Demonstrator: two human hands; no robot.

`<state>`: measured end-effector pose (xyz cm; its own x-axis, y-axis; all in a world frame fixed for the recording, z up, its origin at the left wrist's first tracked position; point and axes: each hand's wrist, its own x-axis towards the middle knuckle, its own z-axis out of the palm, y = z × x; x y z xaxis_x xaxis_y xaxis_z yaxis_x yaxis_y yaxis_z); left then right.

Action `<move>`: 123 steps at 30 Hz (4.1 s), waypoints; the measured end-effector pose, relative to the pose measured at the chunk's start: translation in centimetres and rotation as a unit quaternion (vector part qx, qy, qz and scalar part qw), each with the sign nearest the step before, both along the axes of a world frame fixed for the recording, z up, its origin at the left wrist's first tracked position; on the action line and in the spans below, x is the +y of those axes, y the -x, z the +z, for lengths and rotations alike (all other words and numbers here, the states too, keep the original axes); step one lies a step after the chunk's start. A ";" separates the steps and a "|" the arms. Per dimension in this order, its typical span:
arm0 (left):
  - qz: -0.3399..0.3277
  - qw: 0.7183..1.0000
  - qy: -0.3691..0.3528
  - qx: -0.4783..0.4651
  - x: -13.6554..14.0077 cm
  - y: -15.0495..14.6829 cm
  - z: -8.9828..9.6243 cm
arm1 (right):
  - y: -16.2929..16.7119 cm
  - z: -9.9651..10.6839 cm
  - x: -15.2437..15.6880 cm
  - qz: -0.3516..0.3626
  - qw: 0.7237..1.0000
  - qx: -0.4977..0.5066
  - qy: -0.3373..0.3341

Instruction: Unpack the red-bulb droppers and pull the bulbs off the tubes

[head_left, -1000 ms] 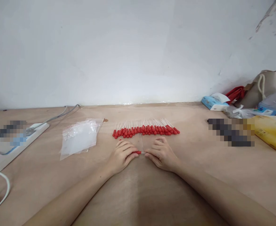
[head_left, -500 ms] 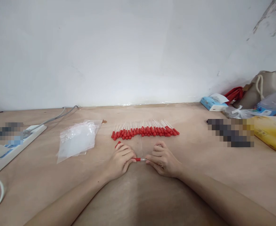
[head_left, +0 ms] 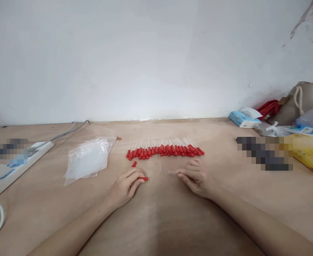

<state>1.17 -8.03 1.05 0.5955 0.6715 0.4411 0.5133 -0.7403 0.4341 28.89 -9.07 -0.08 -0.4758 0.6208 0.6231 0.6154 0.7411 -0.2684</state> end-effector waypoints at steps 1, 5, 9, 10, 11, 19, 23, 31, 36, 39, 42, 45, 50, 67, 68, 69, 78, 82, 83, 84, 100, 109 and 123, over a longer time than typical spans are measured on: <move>0.013 1.000 0.005 -0.009 0.0 0.2 0.2 | -0.2 0.0 0.2 -0.023 1.000 0.013 0.012; 0.141 0.987 -0.021 -0.073 0.5 1.0 0.8 | 0.3 -0.3 0.6 -0.078 0.995 0.040 0.055; 0.252 0.960 0.056 -0.107 2.1 2.9 0.3 | 1.2 -0.2 1.1 -0.105 0.993 0.031 0.039; 0.264 0.953 0.089 -0.116 2.5 3.4 0.0 | 1.5 -0.1 1.3 -0.104 0.994 0.018 0.019; 0.272 0.947 0.117 -0.126 2.8 3.7 -0.3 | 1.7 0.1 1.6 -0.101 0.995 0.002 -0.005; 0.246 0.938 0.176 -0.168 3.2 4.0 -1.2 | 3.6 0.1 3.2 -0.069 0.985 -0.081 -0.135; 0.246 0.948 0.162 -0.118 2.7 3.8 -0.8 | 4.0 -0.3 3.6 -0.067 0.976 -0.114 -0.175; 0.242 0.953 0.163 -0.083 2.5 3.6 -0.4 | 4.5 -0.7 4.5 -0.060 0.966 -0.149 -0.203; 0.275 0.951 0.117 -0.077 2.7 3.5 -0.3 | 4.8 -0.4 3.9 -0.076 0.982 -0.127 -0.117; 0.256 0.965 0.035 -0.048 3.1 2.4 1.0 | 4.8 0.3 2.9 -0.077 0.991 -0.099 -0.045; 0.191 0.981 -0.026 0.005 4.4 0.2 2.8 | 4.8 0.7 2.2 -0.063 0.994 -0.090 -0.002; 0.168 0.984 -0.036 0.045 6.4 -2.5 3.8 | 4.8 0.5 2.0 -0.049 0.994 -0.093 0.010; 0.175 0.983 -0.021 0.058 9.5 -6.3 3.3 | 4.8 0.2 2.0 -0.045 0.995 -0.089 0.021; 0.201 0.976 -0.005 -0.087 6.5 -4.3 2.2 | 2.7 -0.2 2.5 -0.152 0.974 0.155 -0.066; 0.183 0.980 0.005 -0.075 5.6 -3.5 2.1 | 2.3 -0.2 2.3 -0.151 0.974 0.151 -0.074; 0.166 0.984 0.007 -0.062 4.7 -2.7 1.9 | 2.0 -0.2 2.1 -0.147 0.976 0.141 -0.077; 0.055 0.994 -0.088 0.045 1.2 -0.8 0.3 | 1.8 -0.2 1.5 -0.039 0.996 -0.013 -0.074; 0.034 0.993 -0.107 0.031 1.3 -1.3 0.1 | 2.3 -0.2 1.5 -0.025 0.995 -0.053 -0.085; 0.032 0.993 -0.108 0.028 1.3 -1.4 0.0 | 2.4 -0.2 1.5 -0.026 0.994 -0.056 -0.089; 0.031 0.993 -0.107 0.027 1.3 -1.4 0.0 | 2.5 -0.2 1.5 -0.026 0.994 -0.057 -0.094; -0.035 0.978 -0.186 0.083 1.1 -2.1 0.5 | 2.9 -0.3 0.4 0.014 0.993 -0.051 -0.110; -0.078 0.971 -0.197 0.114 0.9 -1.9 0.7 | 2.6 0.1 -0.3 0.024 0.991 -0.059 -0.115; 0.284 0.950 -0.047 -0.125 2.8 3.0 0.6 | 0.7 -0.6 -0.2 -0.066 0.998 -0.012 -0.011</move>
